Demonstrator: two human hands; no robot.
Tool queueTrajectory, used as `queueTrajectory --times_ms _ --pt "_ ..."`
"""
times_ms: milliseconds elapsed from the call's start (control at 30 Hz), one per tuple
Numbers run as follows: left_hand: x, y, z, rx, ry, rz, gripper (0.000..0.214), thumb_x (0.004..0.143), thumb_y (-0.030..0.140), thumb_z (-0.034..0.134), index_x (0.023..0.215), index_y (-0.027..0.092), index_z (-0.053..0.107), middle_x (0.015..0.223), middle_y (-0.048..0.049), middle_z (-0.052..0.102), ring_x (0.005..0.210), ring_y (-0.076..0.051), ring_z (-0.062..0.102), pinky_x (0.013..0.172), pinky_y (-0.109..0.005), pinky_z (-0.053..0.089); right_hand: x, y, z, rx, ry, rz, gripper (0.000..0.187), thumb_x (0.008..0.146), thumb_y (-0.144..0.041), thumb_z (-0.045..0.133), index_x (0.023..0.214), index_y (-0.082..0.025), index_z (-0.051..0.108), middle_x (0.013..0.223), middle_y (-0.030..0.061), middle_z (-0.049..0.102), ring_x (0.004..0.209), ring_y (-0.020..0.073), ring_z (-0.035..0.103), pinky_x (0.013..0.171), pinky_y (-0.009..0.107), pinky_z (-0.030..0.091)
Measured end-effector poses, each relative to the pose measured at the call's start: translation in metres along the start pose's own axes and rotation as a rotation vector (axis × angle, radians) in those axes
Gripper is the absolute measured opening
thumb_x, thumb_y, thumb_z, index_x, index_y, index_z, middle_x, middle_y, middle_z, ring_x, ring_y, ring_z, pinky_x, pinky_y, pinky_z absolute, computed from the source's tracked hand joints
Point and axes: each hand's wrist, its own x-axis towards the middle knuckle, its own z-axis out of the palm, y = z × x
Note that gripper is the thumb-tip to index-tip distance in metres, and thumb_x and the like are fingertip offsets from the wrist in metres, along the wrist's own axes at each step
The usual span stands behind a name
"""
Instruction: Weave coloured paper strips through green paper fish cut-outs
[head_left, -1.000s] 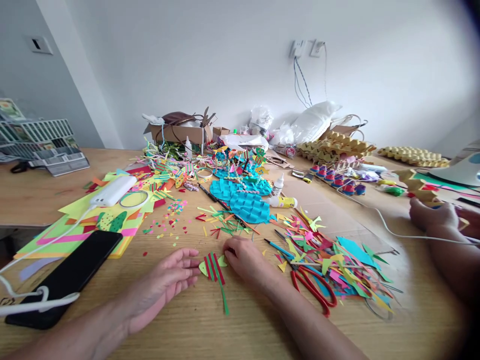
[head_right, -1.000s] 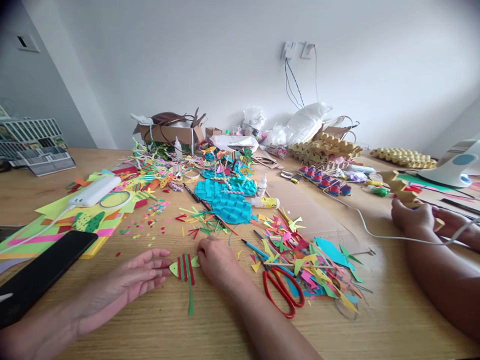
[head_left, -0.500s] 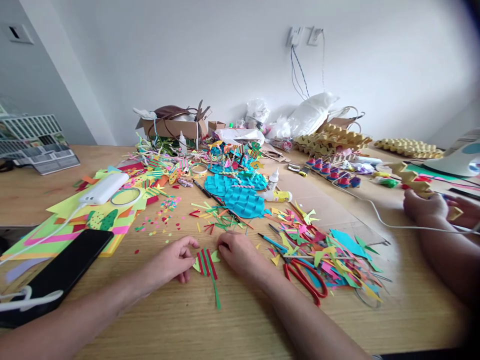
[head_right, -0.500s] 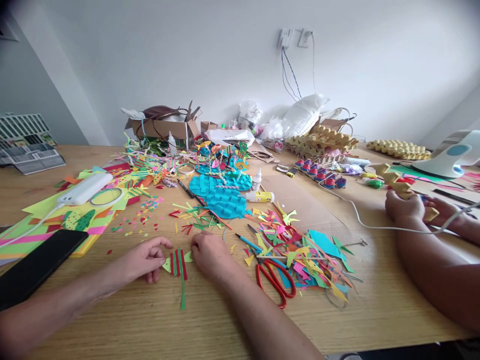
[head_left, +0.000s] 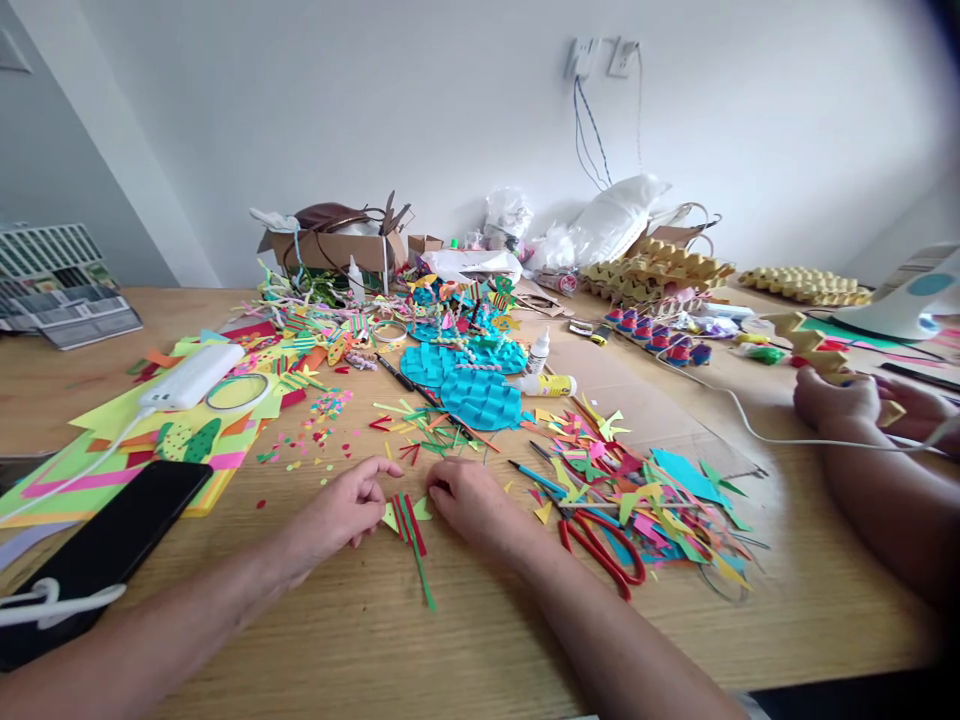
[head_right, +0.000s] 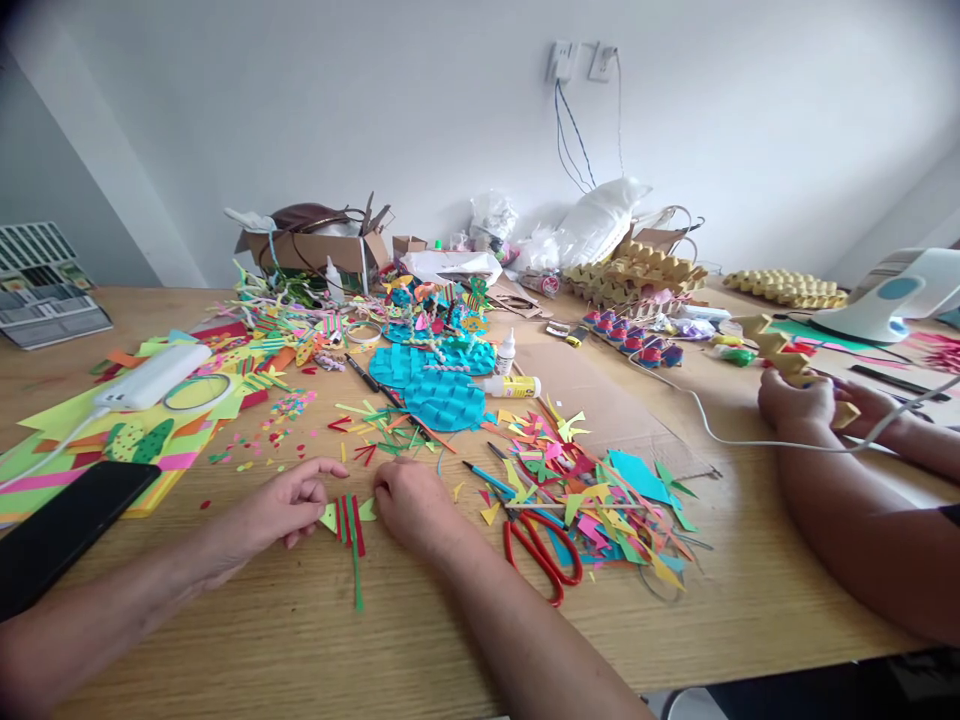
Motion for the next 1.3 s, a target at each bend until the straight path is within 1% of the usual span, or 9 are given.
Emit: queueTrajectory --times_ms 133,267,433,500,600,700,900,1067,1300 --pt "-0.001 0.007 0.001 -0.018 0.025 0.015 0.04 0.066 0.021 0.044 0.106 0.018 0.045 0.057 0.0081 0.039 0.05 -0.01 0.039 0.044 -0.019 0.031 0.001 0.003 0.001 0.085 0.01 0.019 0.022 0.072 -0.007 0.046 0.073 -0.015 0.066 0.074 0.0037 0.063 0.067 0.0124 0.052 0.062 0.021 0.035" --pt "-0.004 0.014 -0.001 -0.028 0.085 0.121 0.038 0.069 0.025 0.048 0.108 0.02 0.049 0.058 0.0075 0.039 0.051 -0.01 0.037 0.048 -0.021 0.03 0.004 0.007 0.002 0.204 0.034 0.065 0.02 0.07 -0.007 0.047 0.072 -0.015 0.065 0.073 0.0035 0.063 0.067 0.0133 0.053 0.062 0.022 0.036" --pt "-0.006 0.018 -0.007 -0.069 0.139 0.298 0.034 0.077 0.027 0.048 0.111 0.021 0.048 0.066 0.0038 0.049 0.06 -0.012 0.044 0.055 -0.022 0.035 0.007 0.01 -0.005 0.417 0.041 0.184 0.023 0.074 -0.011 0.042 0.086 -0.014 0.061 0.075 0.004 0.065 0.063 0.0125 0.057 0.056 0.022 0.039" --pt "-0.004 0.016 -0.01 -0.067 0.165 0.353 0.032 0.079 0.027 0.048 0.11 0.021 0.048 0.069 0.0028 0.051 0.065 -0.013 0.048 0.061 -0.023 0.038 0.006 0.011 -0.008 0.665 0.007 0.228 0.022 0.077 -0.018 0.041 0.089 -0.014 0.06 0.079 0.0043 0.066 0.065 0.012 0.059 0.056 0.022 0.041" --pt "0.0 0.01 -0.013 -0.045 0.179 0.412 0.03 0.081 0.025 0.049 0.111 0.024 0.048 0.073 0.0022 0.053 0.07 -0.014 0.052 0.067 -0.024 0.041 0.004 0.011 -0.013 1.188 -0.034 0.312 0.021 0.074 -0.03 0.051 0.084 -0.015 0.061 0.079 0.0042 0.065 0.069 0.0128 0.061 0.06 0.023 0.042" --pt "0.003 0.0 -0.015 -0.056 0.184 0.463 0.029 0.083 0.024 0.048 0.112 0.028 0.048 0.077 0.0026 0.054 0.072 -0.014 0.053 0.069 -0.023 0.042 0.003 0.011 -0.014 1.42 -0.044 0.339 0.023 0.066 -0.031 0.062 0.082 -0.015 0.062 0.076 0.0026 0.062 0.07 0.0125 0.059 0.061 0.024 0.04" --pt "0.009 -0.018 -0.015 -0.158 0.179 0.489 0.029 0.086 0.024 0.048 0.114 0.031 0.046 0.08 0.004 0.055 0.075 -0.012 0.052 0.073 -0.02 0.04 0.002 0.006 -0.012 1.482 -0.151 0.309 0.024 0.06 -0.024 0.068 0.083 -0.016 0.064 0.071 -0.0016 0.058 0.067 0.0095 0.055 0.062 0.023 0.038" --pt "0.006 -0.018 -0.014 -0.113 0.162 0.494 0.029 0.088 0.024 0.046 0.115 0.032 0.045 0.081 0.0041 0.053 0.076 -0.01 0.05 0.073 -0.018 0.039 0.001 0.001 -0.008 1.493 -0.213 0.301 0.027 0.056 -0.025 0.073 0.079 -0.015 0.061 0.072 -0.0007 0.061 0.064 0.0106 0.057 0.062 0.024 0.037" --pt "0.007 -0.019 -0.012 -0.064 0.161 0.502 0.029 0.087 0.023 0.046 0.115 0.031 0.046 0.081 0.0027 0.052 0.077 -0.012 0.052 0.072 -0.02 0.041 0.001 -0.001 -0.007 1.475 -0.233 0.311 0.031 0.052 -0.029 0.076 0.071 -0.015 0.056 0.065 -0.0021 0.059 0.057 0.0094 0.055 0.057 0.023 0.036"
